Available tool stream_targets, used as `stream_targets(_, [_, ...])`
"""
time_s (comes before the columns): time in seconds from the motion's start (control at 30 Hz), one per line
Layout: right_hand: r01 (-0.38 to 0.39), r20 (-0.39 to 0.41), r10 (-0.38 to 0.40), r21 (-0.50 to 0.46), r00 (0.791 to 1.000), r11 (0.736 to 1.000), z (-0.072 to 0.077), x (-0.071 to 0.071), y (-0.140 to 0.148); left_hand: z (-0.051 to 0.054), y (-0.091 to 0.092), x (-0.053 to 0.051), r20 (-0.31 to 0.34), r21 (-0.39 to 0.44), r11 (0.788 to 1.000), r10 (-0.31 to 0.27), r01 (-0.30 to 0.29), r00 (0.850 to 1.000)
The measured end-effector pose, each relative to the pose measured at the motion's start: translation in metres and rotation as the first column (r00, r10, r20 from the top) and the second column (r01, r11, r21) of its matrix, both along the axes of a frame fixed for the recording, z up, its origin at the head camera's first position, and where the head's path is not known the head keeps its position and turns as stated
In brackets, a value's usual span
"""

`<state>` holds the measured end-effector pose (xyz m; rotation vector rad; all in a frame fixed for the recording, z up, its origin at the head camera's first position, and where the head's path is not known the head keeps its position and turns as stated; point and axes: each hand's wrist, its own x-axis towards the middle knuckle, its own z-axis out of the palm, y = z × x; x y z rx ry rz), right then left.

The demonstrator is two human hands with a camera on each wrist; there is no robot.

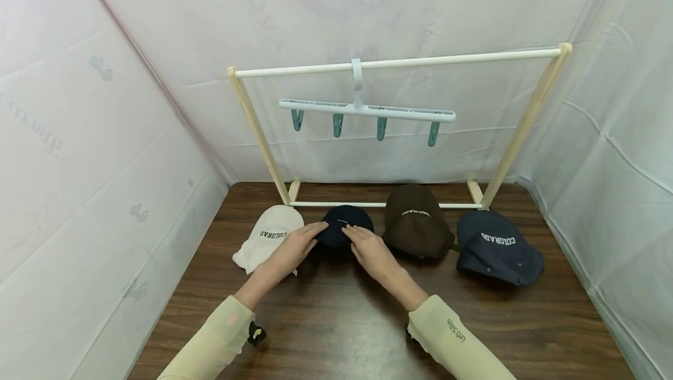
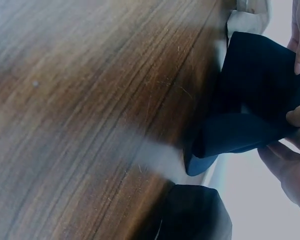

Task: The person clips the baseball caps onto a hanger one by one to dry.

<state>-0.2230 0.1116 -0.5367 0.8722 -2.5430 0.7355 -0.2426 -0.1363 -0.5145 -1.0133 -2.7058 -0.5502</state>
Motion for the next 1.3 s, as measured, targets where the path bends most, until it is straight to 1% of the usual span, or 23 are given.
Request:
stream_targets(0.1, [0.004, 0.019, -0.004, 0.002, 1.0, 1.0, 0.002, -0.001, 0.0, 0.001, 0.0, 0.0, -0.006, 0.003, 1.0, 0.002, -0.002, 1.0])
stream_targets(0.2, [-0.002, 0.013, 0.002, 0.001, 1.0, 1.0, 0.004, -0.001, 0.001, 0.003, 0.001, 0.0, -0.01, 0.018, 1.0, 0.008, -0.008, 1.0])
stream_targets(0.3, [0.002, 0.005, -0.002, 0.0, 1.0, 1.0, 0.006, -0.003, 0.001, 0.005, 0.002, -0.002, -0.019, 0.029, 0.999, 0.018, -0.017, 1.0])
stream_targets(0.43, [0.015, 0.002, -0.015, 0.006, 1.0, 1.0, 0.011, -0.007, 0.003, 0.008, 0.005, -0.006, -0.023, 0.021, 0.999, 0.033, -0.032, 0.999])
stream_targets(0.57, [0.018, -0.009, -0.018, 0.003, 1.0, 1.0, 0.017, -0.01, 0.005, 0.013, 0.01, -0.01, -0.003, 0.028, 0.999, 0.046, -0.046, 0.999])
stream_targets(0.77, [0.02, -0.025, -0.019, 0.013, 0.999, 1.0, 0.025, -0.015, 0.009, 0.02, 0.016, -0.012, 0.041, 0.042, 0.995, 0.091, -0.093, 0.995])
stream_targets(0.9, [0.034, -0.015, -0.034, 0.012, 0.999, 0.999, 0.03, -0.016, 0.01, 0.022, 0.021, -0.015, 0.033, 0.065, 0.991, 0.115, -0.117, 0.993])
stream_targets(1.1, [0.052, 0.013, -0.052, 0.003, 0.999, 0.999, 0.035, -0.018, 0.012, 0.025, 0.028, -0.016, 0.015, 0.111, 0.985, 0.131, -0.132, 0.991])
stream_targets(1.3, [0.052, 0.02, -0.052, 0.01, 0.998, 0.999, 0.039, -0.021, 0.013, 0.028, 0.031, -0.016, 0.03, 0.127, 0.982, 0.139, -0.141, 0.99])
